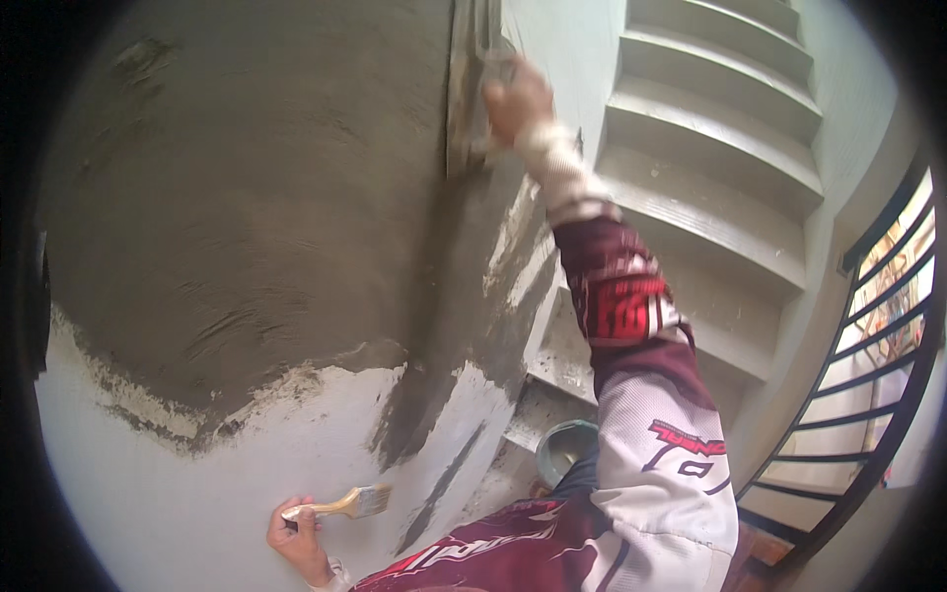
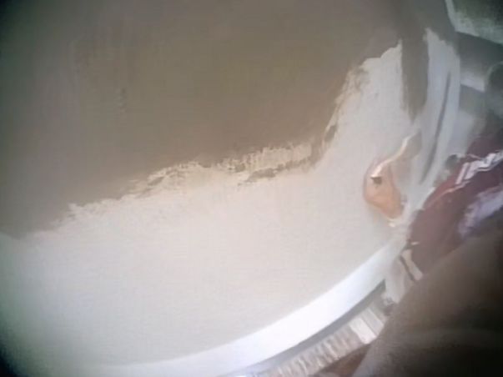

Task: The person applies plaster to a white wall using a trowel and a bucket of plaster. They repeatedly scoop plaster and spread it over the surface, smoothing it out. A paintbrush is also used to apply a liquid to the wall.

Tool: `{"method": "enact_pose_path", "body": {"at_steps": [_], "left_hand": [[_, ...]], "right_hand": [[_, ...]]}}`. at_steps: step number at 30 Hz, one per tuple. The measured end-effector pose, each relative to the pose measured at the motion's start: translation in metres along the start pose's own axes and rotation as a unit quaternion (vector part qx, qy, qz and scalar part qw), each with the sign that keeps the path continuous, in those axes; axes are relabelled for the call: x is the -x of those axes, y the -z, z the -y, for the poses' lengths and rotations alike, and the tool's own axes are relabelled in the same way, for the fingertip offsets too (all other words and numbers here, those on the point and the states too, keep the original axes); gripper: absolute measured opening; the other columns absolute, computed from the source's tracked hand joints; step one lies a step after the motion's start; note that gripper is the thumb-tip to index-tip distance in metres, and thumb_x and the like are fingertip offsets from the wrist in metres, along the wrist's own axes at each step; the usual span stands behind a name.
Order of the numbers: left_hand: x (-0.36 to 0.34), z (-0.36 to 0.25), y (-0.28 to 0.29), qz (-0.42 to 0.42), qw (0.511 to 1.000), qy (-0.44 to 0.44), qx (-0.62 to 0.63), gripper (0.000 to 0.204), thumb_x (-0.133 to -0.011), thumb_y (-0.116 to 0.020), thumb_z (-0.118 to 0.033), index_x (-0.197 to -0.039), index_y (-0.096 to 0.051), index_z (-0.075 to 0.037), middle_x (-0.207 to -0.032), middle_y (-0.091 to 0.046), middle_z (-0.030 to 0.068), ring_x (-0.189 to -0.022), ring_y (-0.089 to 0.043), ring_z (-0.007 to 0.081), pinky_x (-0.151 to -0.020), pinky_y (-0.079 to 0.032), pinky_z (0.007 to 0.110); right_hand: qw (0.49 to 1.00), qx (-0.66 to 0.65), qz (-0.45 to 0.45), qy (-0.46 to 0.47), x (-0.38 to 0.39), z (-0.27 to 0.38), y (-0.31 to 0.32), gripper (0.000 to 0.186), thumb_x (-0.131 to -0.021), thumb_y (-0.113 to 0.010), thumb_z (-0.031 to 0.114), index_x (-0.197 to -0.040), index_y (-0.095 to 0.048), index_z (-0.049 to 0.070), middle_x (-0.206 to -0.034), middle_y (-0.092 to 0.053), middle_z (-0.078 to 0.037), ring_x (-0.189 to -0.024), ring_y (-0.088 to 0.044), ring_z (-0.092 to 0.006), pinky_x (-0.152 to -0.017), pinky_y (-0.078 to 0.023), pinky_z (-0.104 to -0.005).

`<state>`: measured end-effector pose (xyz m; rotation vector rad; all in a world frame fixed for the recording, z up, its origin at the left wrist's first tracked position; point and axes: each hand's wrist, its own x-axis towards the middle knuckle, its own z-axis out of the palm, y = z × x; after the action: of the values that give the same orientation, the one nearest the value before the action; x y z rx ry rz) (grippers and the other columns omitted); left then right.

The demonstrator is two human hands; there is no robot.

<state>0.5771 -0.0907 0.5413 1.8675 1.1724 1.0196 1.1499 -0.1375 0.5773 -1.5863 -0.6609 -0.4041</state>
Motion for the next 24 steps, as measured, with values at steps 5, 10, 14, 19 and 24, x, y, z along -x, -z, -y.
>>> {"method": "enact_pose_path", "body": {"at_steps": [5,10,14,19,24], "left_hand": [[0.000,-0.003,-0.001,-0.010,1.000,-0.009,0.027,0.030,-0.084,-0.076,-0.018,-0.099,-0.064,0.005,-0.086,-0.070,0.0139,-0.069,-0.061,0.0122,-0.059,-0.049,0.023],[-0.002,-0.031,0.006,0.004,0.995,-0.024,0.097,0.029,-0.081,-0.080,-0.014,-0.096,-0.065,0.006,-0.081,-0.070,0.0118,-0.075,-0.064,0.0136,-0.068,-0.053,0.026],[-0.011,-0.124,0.011,0.031,0.966,-0.206,0.151,0.041,-0.084,-0.077,-0.031,-0.098,-0.061,0.004,-0.086,-0.066,0.0100,-0.074,-0.062,0.0148,-0.066,-0.054,0.029],[-0.093,-0.321,-0.039,0.005,0.850,-0.431,0.304,0.032,-0.089,-0.070,-0.025,-0.102,-0.066,0.003,-0.083,-0.065,0.0057,-0.066,-0.061,0.0110,-0.057,-0.049,0.026],[-0.088,-0.462,-0.039,-0.057,0.883,-0.463,0.047,0.032,-0.092,-0.061,-0.030,-0.105,-0.066,-0.002,-0.105,-0.067,0.0159,-0.101,-0.062,0.0272,-0.091,-0.047,0.038]], "right_hand": [[0.990,-0.004,-0.018,0.136,0.042,0.004,-0.021,0.041,-0.085,-0.055,0.008,-0.126,-0.052,0.004,-0.126,-0.057,-0.024,-0.117,-0.056,-0.0390,-0.096,-0.047,-0.0429],[0.994,-0.094,0.046,-0.029,0.301,-0.018,-0.061,0.045,-0.080,-0.056,0.001,-0.125,-0.054,0.003,-0.120,-0.063,-0.022,-0.114,-0.060,-0.0379,-0.097,-0.047,-0.0398],[0.971,-0.149,0.076,-0.170,0.373,-0.009,-0.075,0.046,-0.081,-0.055,0.002,-0.126,-0.054,0.003,-0.118,-0.064,-0.022,-0.110,-0.064,-0.0343,-0.094,-0.048,-0.0354],[0.963,-0.148,0.066,-0.216,0.341,-0.008,-0.044,0.042,-0.084,-0.054,0.008,-0.126,-0.054,0.002,-0.111,-0.067,-0.023,-0.098,-0.068,-0.0302,-0.085,-0.050,-0.0345],[0.951,-0.189,0.106,-0.219,0.350,0.026,-0.043,0.040,-0.085,-0.055,0.009,-0.125,-0.056,0.003,-0.106,-0.068,-0.019,-0.094,-0.067,-0.0252,-0.085,-0.050,-0.0323]]}}
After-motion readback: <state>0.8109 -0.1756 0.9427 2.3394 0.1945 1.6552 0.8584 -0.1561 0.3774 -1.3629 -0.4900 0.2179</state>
